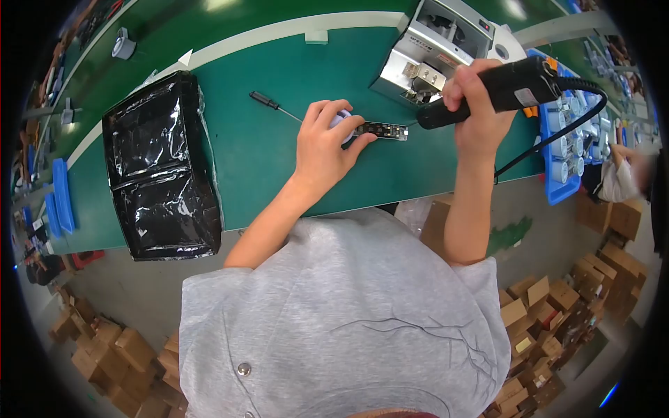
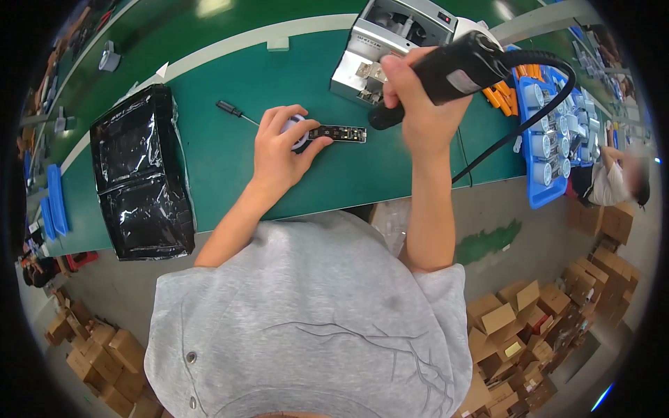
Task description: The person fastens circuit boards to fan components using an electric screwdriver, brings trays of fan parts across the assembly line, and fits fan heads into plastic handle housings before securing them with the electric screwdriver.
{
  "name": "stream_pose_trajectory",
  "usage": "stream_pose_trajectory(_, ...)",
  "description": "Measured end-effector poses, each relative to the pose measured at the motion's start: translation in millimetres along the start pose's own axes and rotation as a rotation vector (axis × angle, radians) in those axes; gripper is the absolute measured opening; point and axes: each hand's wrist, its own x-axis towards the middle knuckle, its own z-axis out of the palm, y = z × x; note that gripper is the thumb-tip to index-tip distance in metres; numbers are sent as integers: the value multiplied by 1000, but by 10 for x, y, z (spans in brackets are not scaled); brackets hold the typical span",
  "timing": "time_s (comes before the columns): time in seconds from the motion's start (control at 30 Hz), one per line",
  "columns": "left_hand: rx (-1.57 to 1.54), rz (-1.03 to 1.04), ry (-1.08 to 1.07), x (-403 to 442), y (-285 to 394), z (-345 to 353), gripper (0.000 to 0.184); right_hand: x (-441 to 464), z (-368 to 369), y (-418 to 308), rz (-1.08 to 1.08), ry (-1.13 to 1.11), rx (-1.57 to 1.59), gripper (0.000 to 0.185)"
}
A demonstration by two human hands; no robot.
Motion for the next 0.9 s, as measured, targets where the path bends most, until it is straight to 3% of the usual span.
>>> stream_pose_trajectory(0.17,-34,24,-44,7,-54,-14,34,-56,-110,74,-8,-37,125,20)
stream_pose_trajectory(0.27,-85,-35,19,-1,12,-31,45,-54,-125,49,-6,-19,119,17)
stream_pose_trajectory(0.33,-160,-260,66,30,35,-60,60,10,-103,-25,-32,2,91,14)
stream_pose_trajectory(0.37,-138,-258,23,8,-39,-38,69,39,-92,-100,-62,4,88,12)
stream_pose_trajectory(0.5,-235,-211,17,49,-101,-21,70,376,96,-466,-217,105,94,17)
stream_pose_trajectory(0.57,-382,-151,-97,153,-87,-19,71,564,184,-390,-273,182,6,20)
stream_pose_trajectory(0.6,-403,-140,-113,159,-92,19,71,614,183,-353,-190,197,9,13)
stream_pose_trajectory(0.83,-463,-237,-118,90,-37,65,75,459,268,-239,-220,43,-152,15)
stream_pose_trajectory(0.9,-434,-243,-109,76,-54,91,77,309,380,-280,-178,78,-74,25)
